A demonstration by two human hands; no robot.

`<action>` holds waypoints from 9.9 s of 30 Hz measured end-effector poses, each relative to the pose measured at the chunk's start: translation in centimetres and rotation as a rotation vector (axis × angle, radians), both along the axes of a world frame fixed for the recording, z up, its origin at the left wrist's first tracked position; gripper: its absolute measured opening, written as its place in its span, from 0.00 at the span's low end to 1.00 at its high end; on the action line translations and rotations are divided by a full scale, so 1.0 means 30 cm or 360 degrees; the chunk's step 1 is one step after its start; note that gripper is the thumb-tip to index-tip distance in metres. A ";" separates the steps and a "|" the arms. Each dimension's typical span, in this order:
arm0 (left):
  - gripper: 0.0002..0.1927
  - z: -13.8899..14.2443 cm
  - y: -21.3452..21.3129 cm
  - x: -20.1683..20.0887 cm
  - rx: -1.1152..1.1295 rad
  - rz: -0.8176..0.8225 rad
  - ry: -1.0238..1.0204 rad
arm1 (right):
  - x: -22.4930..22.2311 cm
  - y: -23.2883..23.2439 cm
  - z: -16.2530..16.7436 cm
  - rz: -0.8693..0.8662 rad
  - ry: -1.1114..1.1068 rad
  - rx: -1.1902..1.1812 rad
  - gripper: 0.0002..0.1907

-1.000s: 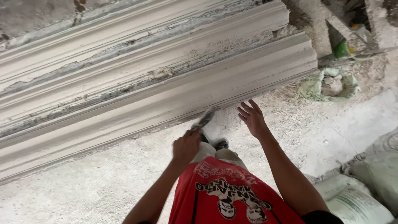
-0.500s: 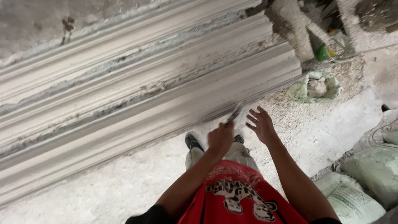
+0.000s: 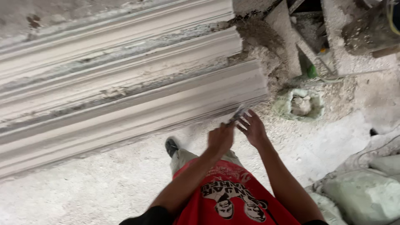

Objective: The person applies white compound to long white moldings using a blue plastic scraper, then smooths and cleans the surface with a cloth and a small metal tool. The person works on multiple moldings laid on a workbench, repeatedly applying and smoothing the compound.

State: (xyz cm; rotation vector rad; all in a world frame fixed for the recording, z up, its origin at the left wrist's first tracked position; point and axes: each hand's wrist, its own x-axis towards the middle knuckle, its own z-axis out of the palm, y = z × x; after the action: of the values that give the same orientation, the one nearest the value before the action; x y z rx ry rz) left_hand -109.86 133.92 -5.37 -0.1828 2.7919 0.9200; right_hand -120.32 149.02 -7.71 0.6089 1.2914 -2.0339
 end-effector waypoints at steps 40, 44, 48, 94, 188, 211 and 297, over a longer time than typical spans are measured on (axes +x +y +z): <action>0.19 -0.103 0.122 0.068 0.0272 0.0482 -0.0158 | -0.249 0.541 -0.113 0.0402 -0.0015 0.0622 0.33; 0.09 -0.182 -0.069 0.150 0.1418 0.2042 -0.0208 | -0.204 0.475 -0.135 0.0663 -0.0069 0.0660 0.35; 0.07 -0.152 -0.100 0.077 0.1973 0.2443 0.0299 | -0.154 0.282 -0.136 0.1151 0.0071 0.0658 0.36; 0.26 0.215 -2.802 2.868 0.1310 0.3103 0.1214 | 2.703 -3.413 0.251 0.3285 0.1411 -0.0486 0.37; 0.15 0.264 -5.355 4.254 0.0013 0.0968 -0.0418 | 4.011 -5.648 0.257 0.1523 0.2982 0.0777 0.12; 0.07 0.120 -5.313 4.248 -0.0329 0.1051 -0.0079 | 3.925 -5.705 0.287 0.1858 0.2930 0.0813 0.09; 0.12 0.243 -5.651 3.855 0.0313 0.0717 -0.1277 | 3.853 -5.679 0.277 0.2279 0.2556 0.0669 0.11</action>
State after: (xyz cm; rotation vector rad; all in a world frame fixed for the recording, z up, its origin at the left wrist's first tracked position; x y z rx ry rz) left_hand 5.78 -35.62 1.91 -0.9419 1.9317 0.9243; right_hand -4.74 -21.34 0.62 -1.7255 1.9235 -0.6413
